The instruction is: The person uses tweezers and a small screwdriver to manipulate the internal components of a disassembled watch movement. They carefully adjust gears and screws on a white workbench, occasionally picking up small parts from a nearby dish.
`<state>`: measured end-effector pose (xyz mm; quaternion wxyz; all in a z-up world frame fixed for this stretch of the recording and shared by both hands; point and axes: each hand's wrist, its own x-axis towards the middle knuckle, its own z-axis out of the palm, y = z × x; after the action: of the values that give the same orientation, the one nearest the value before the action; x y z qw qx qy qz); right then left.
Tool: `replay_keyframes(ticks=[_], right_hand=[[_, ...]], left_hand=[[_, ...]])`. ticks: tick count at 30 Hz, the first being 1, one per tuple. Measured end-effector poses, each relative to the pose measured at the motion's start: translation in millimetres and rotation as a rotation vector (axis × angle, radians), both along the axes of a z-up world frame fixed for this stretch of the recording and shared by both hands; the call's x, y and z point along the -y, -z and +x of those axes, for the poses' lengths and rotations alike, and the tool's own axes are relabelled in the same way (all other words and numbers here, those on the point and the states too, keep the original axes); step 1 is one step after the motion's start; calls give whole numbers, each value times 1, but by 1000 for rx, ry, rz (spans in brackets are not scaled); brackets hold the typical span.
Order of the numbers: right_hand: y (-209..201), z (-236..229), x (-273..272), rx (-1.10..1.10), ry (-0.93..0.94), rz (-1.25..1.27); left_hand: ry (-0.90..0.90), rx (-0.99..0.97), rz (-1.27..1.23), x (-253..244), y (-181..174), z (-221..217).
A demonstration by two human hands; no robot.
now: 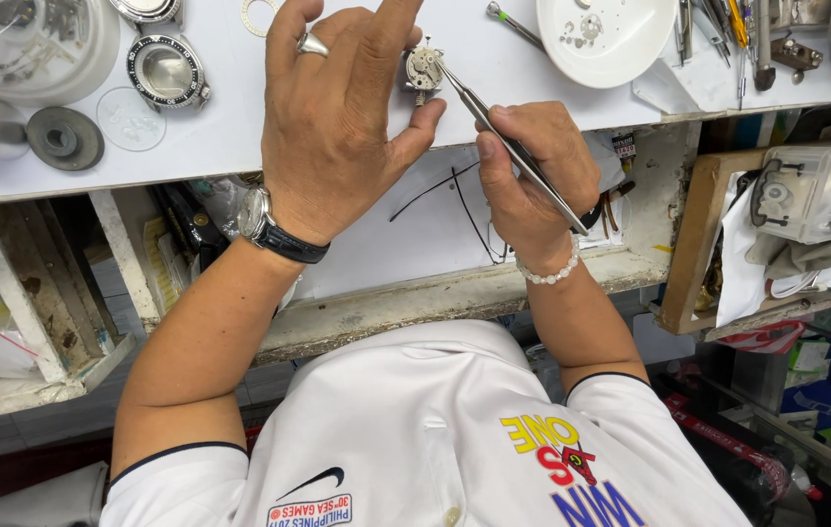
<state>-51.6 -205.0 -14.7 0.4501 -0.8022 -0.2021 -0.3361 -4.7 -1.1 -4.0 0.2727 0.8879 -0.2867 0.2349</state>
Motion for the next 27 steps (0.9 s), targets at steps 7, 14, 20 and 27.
replay_keyframes(ticks=[7, 14, 20, 27], right_hand=[[0, 0, 1, 3, -17, 4], [0, 1, 0, 4, -20, 2], [-2, 1, 0, 5, -24, -2], [-2, 1, 0, 8, -10, -4]], left_hand=[[6, -7, -3, 0, 0, 0], [-10, 7, 6, 1, 0, 0], [-9, 8, 5, 1, -2, 0], [-23, 40, 32, 2, 0, 1]])
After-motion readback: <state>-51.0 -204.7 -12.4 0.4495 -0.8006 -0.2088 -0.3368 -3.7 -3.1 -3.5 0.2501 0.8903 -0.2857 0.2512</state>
